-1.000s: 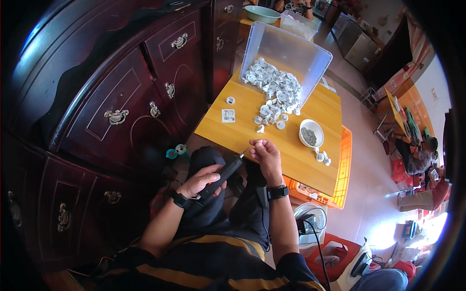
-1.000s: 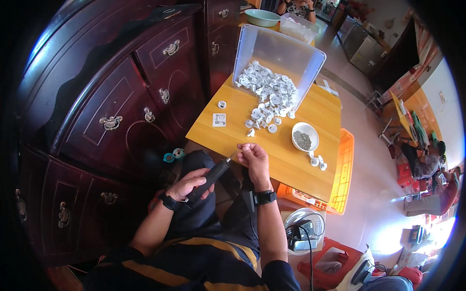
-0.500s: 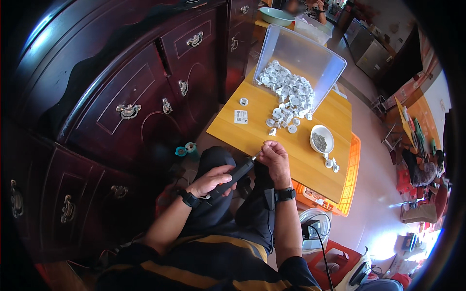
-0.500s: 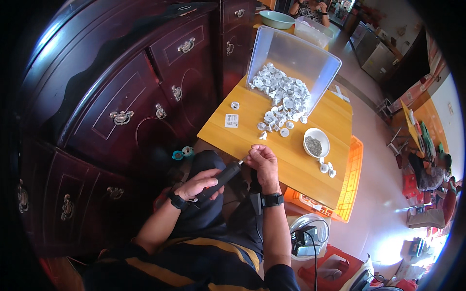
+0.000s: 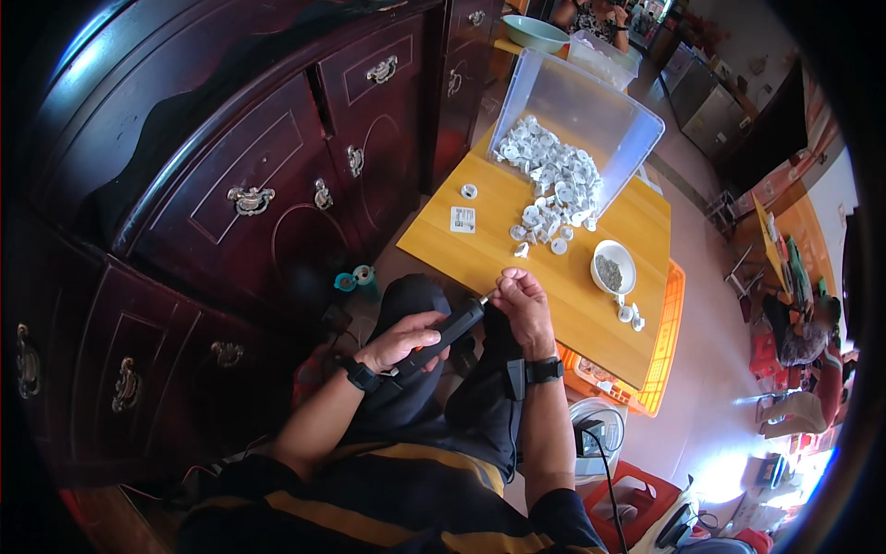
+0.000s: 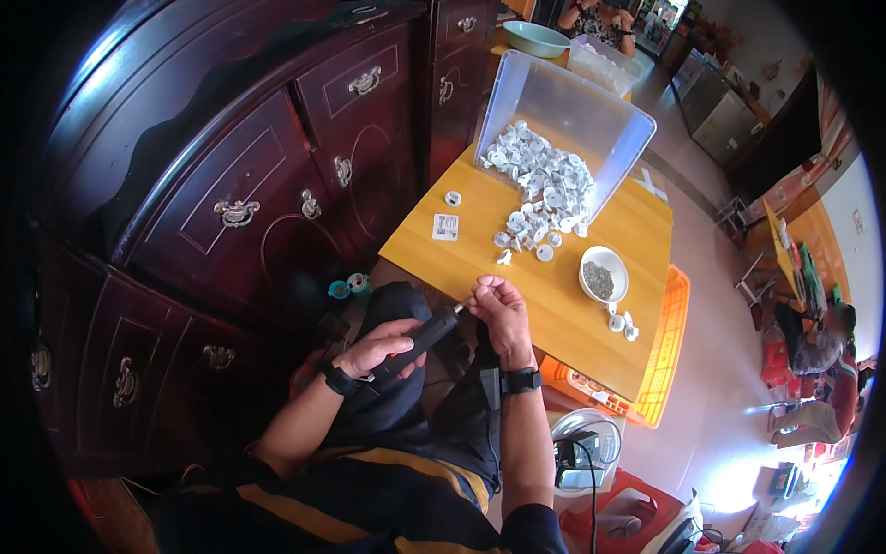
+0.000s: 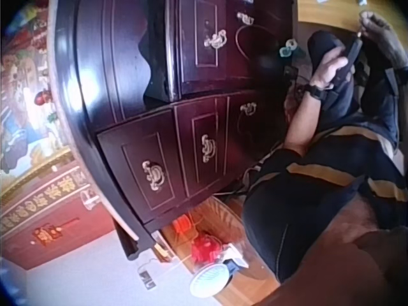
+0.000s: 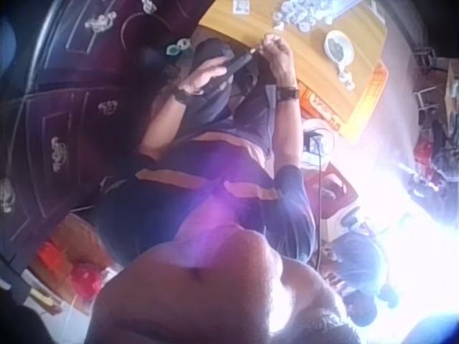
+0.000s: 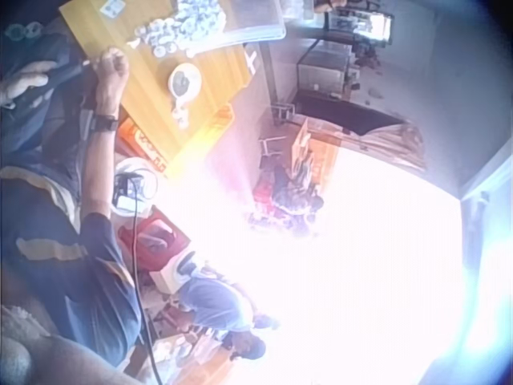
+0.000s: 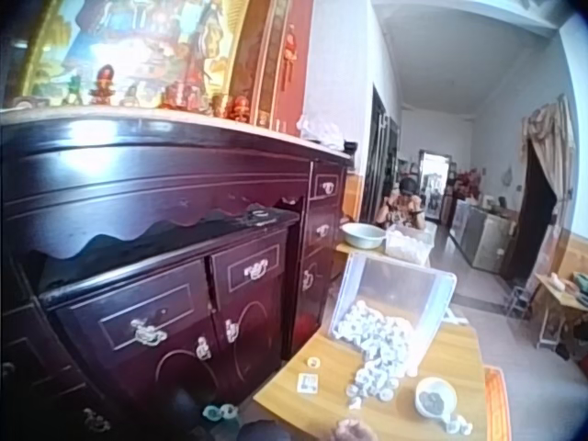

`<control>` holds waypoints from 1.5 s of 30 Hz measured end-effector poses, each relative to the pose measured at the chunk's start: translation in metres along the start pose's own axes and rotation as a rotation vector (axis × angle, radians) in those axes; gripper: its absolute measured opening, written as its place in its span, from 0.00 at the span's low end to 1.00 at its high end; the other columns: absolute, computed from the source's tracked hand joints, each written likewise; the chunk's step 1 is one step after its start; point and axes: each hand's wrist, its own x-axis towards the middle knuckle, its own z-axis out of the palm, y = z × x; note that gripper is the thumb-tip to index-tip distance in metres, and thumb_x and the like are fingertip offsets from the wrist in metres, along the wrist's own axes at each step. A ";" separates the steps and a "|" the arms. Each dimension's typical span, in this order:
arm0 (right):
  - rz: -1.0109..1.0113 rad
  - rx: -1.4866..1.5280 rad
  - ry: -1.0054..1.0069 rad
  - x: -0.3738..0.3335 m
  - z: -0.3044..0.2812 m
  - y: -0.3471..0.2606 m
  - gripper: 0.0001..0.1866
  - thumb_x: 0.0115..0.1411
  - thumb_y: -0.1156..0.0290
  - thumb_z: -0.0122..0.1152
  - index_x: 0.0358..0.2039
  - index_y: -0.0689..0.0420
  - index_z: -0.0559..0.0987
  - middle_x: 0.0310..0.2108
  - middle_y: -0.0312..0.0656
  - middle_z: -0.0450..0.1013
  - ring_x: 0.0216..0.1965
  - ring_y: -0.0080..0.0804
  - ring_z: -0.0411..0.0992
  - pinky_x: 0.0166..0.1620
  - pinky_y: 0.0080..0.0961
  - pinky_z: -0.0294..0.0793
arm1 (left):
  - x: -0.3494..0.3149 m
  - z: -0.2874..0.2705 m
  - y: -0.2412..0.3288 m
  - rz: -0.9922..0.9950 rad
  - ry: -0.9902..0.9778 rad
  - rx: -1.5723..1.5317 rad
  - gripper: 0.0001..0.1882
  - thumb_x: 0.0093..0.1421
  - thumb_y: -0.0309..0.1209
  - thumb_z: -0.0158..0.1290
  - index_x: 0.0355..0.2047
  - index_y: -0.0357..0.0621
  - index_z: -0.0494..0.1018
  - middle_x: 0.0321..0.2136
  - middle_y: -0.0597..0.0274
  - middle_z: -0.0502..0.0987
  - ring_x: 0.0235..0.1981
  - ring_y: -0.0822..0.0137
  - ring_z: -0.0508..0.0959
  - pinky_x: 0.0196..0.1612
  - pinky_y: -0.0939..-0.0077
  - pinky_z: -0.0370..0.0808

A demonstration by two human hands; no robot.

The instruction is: Assembling small plastic components using a handheld electric screwdriver.

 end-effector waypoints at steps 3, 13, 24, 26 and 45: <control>-0.005 -0.016 -0.020 0.001 0.000 0.000 0.08 0.64 0.75 0.61 0.44 0.56 0.77 0.33 0.34 0.77 0.32 0.23 0.77 0.37 0.17 0.79 | 0.000 0.002 0.000 0.014 0.016 0.028 0.23 0.66 0.41 0.49 0.54 0.38 0.66 0.32 0.59 0.77 0.26 0.71 0.77 0.32 0.78 0.74; 0.002 -0.103 0.006 0.000 0.003 -0.011 0.18 0.64 0.72 0.62 0.53 0.60 0.72 0.40 0.38 0.77 0.35 0.26 0.78 0.40 0.20 0.79 | 0.000 0.003 -0.001 0.048 0.060 0.015 0.22 0.66 0.37 0.47 0.57 0.37 0.65 0.33 0.59 0.76 0.27 0.70 0.76 0.32 0.76 0.74; -0.475 -1.420 0.428 0.056 -0.009 -0.036 0.18 0.54 0.61 0.66 0.42 0.58 0.79 0.34 0.49 0.77 0.36 0.48 0.77 0.41 0.41 0.76 | 0.002 0.000 -0.003 0.071 0.012 -0.001 0.21 0.67 0.34 0.45 0.57 0.36 0.65 0.33 0.58 0.77 0.27 0.70 0.77 0.32 0.76 0.75; -0.434 -1.497 0.386 0.061 -0.005 -0.038 0.16 0.55 0.63 0.63 0.41 0.58 0.80 0.36 0.51 0.77 0.39 0.51 0.77 0.43 0.44 0.75 | 0.002 0.000 -0.003 0.065 0.010 -0.010 0.20 0.68 0.33 0.44 0.56 0.36 0.65 0.34 0.59 0.77 0.27 0.70 0.77 0.32 0.76 0.75; -0.446 -1.096 0.286 0.022 -0.020 -0.030 0.11 0.59 0.72 0.61 0.42 0.58 0.79 0.34 0.41 0.75 0.30 0.31 0.77 0.36 0.27 0.75 | 0.003 0.004 0.002 0.025 0.040 0.019 0.20 0.66 0.37 0.47 0.54 0.38 0.66 0.33 0.59 0.77 0.27 0.71 0.77 0.33 0.76 0.75</control>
